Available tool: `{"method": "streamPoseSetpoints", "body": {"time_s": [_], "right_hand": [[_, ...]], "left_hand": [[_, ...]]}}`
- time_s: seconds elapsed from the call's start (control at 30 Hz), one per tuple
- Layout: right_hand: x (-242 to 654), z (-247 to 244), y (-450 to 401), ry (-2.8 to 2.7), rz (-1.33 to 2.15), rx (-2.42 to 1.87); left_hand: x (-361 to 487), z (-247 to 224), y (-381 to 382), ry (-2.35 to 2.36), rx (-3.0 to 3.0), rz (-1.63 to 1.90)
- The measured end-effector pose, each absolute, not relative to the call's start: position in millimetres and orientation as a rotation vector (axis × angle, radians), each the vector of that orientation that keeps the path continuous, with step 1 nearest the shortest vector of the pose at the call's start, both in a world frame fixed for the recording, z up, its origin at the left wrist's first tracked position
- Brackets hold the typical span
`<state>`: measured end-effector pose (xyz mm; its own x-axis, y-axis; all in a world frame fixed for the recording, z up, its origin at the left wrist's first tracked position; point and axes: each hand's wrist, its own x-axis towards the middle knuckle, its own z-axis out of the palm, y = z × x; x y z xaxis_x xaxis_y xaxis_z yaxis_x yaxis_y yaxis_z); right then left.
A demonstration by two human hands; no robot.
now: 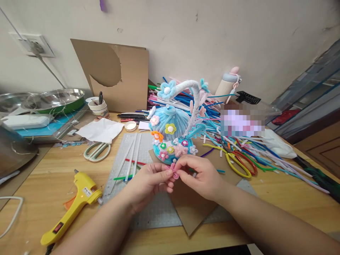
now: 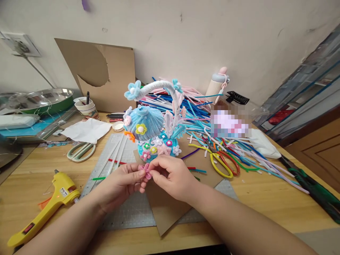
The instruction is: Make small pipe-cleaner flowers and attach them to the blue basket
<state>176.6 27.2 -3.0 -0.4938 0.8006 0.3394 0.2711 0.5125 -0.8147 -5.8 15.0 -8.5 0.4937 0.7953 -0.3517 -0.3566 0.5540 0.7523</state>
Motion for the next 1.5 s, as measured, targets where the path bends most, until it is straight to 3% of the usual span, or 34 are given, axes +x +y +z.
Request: {"method": "streamPoseSetpoints", "body": {"time_s": [0.37,0.8,0.9,1.1,1.23,1.5], "right_hand": [[186,-2,31,-2.387,0.749,-0.660],[174,-14,23,-2.176,0.652,-0.818],[170,-11,17,-2.023,0.803,-0.930],[161,-8,14,-1.528,1.429,-1.043],[165,-8,24,-1.379,1.715,-1.107],[179,3,37,-1.549,1.762,-0.880]], "left_hand": [[-9,-10,18,0.909,0.781,0.640],[-2,-17,16,0.870,0.658,0.817],[1,-19,16,0.888,0.749,0.924],[5,-13,9,1.049,1.122,1.058],[1,-13,11,1.093,1.225,0.976],[-6,-5,16,0.813,1.059,0.672]]}}
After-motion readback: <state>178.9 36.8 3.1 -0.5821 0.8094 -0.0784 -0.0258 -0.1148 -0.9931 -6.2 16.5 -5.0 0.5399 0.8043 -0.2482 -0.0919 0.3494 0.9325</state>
